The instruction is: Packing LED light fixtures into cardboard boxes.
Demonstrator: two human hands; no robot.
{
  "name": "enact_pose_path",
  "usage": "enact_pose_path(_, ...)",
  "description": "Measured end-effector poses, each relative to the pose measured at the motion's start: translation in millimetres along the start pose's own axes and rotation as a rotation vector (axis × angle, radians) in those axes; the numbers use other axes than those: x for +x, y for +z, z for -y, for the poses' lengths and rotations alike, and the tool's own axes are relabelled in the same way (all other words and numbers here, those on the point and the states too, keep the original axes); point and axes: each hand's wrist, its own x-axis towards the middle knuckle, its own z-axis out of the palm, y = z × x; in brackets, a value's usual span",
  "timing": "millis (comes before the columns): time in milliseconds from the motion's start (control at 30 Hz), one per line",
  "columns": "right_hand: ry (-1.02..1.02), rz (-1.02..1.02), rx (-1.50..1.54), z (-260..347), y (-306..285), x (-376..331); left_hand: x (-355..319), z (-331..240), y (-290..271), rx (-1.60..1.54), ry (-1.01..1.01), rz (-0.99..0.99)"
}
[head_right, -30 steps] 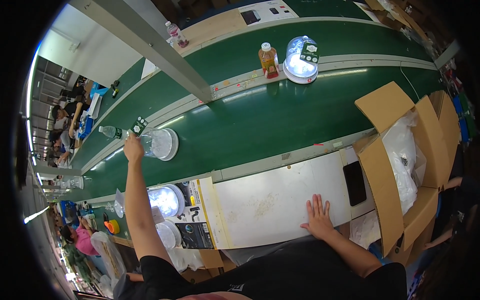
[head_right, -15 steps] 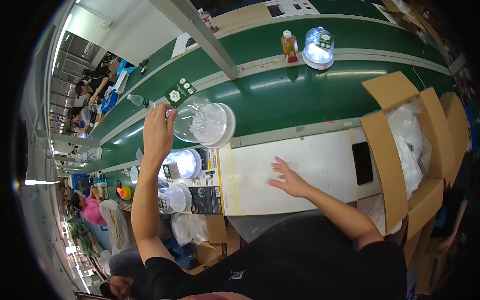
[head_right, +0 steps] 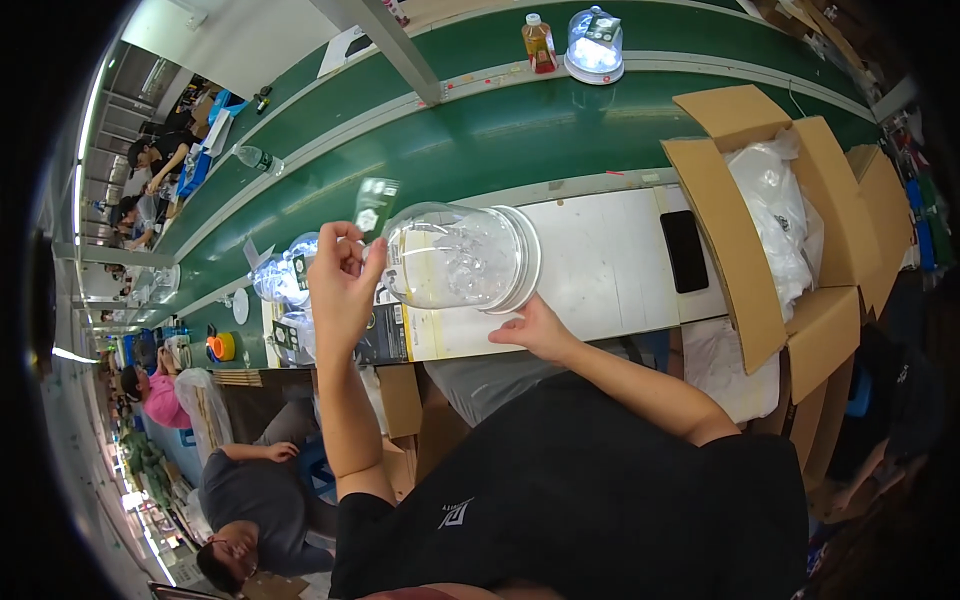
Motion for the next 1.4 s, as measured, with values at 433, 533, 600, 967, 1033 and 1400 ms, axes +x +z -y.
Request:
enact_pose_path(433,-0.066,0.01,-0.165,5.0,-8.9,-19.2,-32.2,-2.7,2.2,-0.043,-0.064,-0.045)
enact_pose_path(533,-0.042,0.029,-0.157,10.8,-11.7,-20.8,-32.8,-17.5,-0.9,0.07,0.029,-0.029)
enact_pose_path(600,-0.069,0.03,-0.199,14.7,-13.6,-19.6,-34.3,-17.5,-1.3,0.175,0.123,-0.098)
enact_pose_path(967,-0.001,0.003,-0.101,1.6,-22.3,-22.1,-57.3,-12.6,13.9,0.021,0.183,-0.141)
enact_pose_path(1033,0.007,0.003,-0.068,5.0,-22.6,-22.2,-62.6,-11.4,14.9,0.007,0.231,-0.16)
enact_pose_path(1400,-0.821,-0.068,-0.985,89.3,51.1,-44.6,-122.5,108.5,24.0,-1.139,-0.041,-0.624)
